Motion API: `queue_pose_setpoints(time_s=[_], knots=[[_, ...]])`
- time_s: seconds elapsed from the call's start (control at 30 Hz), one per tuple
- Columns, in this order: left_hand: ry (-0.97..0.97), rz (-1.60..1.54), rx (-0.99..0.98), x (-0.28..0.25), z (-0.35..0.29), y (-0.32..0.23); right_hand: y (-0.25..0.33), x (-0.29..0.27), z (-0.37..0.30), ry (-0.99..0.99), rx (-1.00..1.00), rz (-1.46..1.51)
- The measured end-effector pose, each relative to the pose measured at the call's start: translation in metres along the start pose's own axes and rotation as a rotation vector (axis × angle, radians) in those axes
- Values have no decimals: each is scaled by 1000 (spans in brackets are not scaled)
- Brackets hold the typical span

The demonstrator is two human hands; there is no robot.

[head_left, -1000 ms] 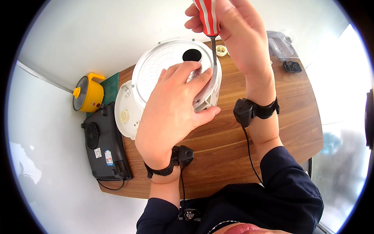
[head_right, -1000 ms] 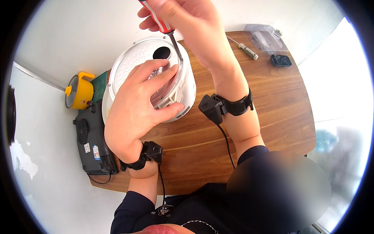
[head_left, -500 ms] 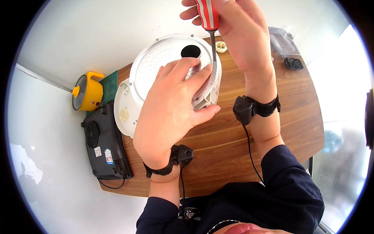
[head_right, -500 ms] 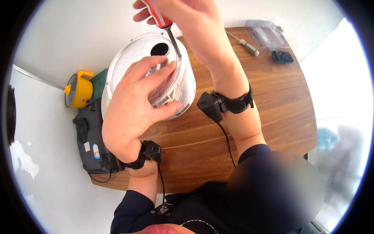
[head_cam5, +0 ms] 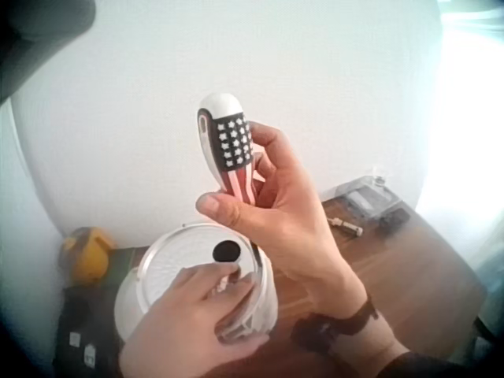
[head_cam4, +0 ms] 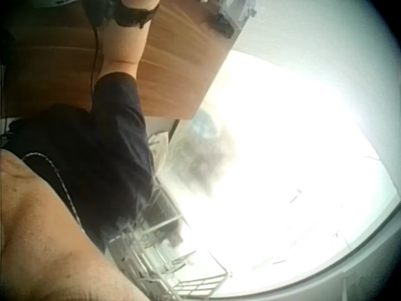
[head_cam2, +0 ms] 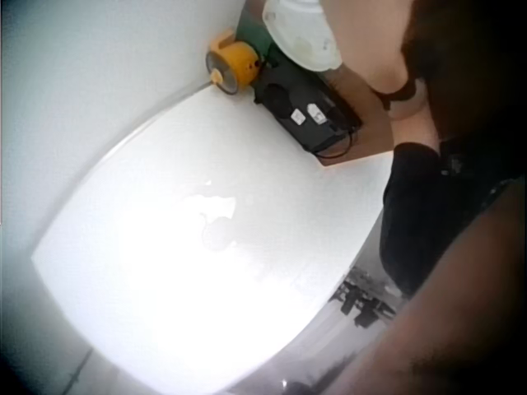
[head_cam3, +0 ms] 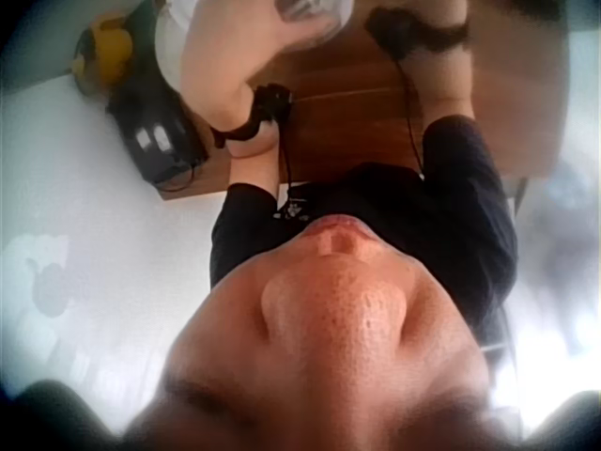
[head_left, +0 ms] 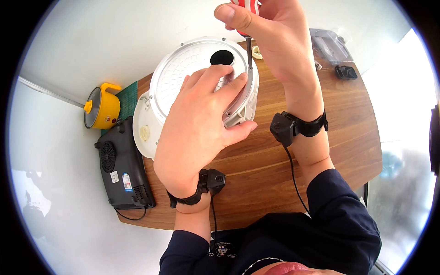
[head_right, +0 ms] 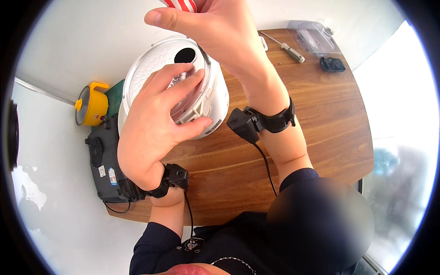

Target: The person uses a screwdriver to remove screws from the lid of a white rice cooker, then lifts off the lid and a white plastic ring. The person continues to unscrew components from the removed lid and places them on the table.

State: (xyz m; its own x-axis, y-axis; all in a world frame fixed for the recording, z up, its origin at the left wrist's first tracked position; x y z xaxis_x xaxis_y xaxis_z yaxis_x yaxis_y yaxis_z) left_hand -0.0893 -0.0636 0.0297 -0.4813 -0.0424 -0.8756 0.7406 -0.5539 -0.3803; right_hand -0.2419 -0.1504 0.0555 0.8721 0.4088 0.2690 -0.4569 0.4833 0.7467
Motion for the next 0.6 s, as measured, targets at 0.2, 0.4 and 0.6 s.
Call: queue_pose_setpoints(time_s=[0.2,0.4,0.6], knots=[[1,0,2,1,0,0,-6,-2,1,-10,0,36],[9,12,2,1,0,1,-4,3,-3,34,20,64],[19,25,-28,0,-1,1,-9,-1,-3,3,-24,-3]])
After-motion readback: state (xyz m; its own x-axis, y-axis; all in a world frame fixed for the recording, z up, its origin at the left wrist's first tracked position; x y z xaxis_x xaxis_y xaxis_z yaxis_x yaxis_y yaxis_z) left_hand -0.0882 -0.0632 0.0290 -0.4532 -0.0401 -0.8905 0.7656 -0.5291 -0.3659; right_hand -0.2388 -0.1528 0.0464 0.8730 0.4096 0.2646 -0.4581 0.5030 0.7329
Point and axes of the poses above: each hand's wrist, its own z-axis towards the middle knuckle, its own x-axis out of the palm, y = z × x, the point moved 2 cm from there along z, towards the middle knuckle, and after that the axes turned 3 degrees about y, right-handed, at the moved point
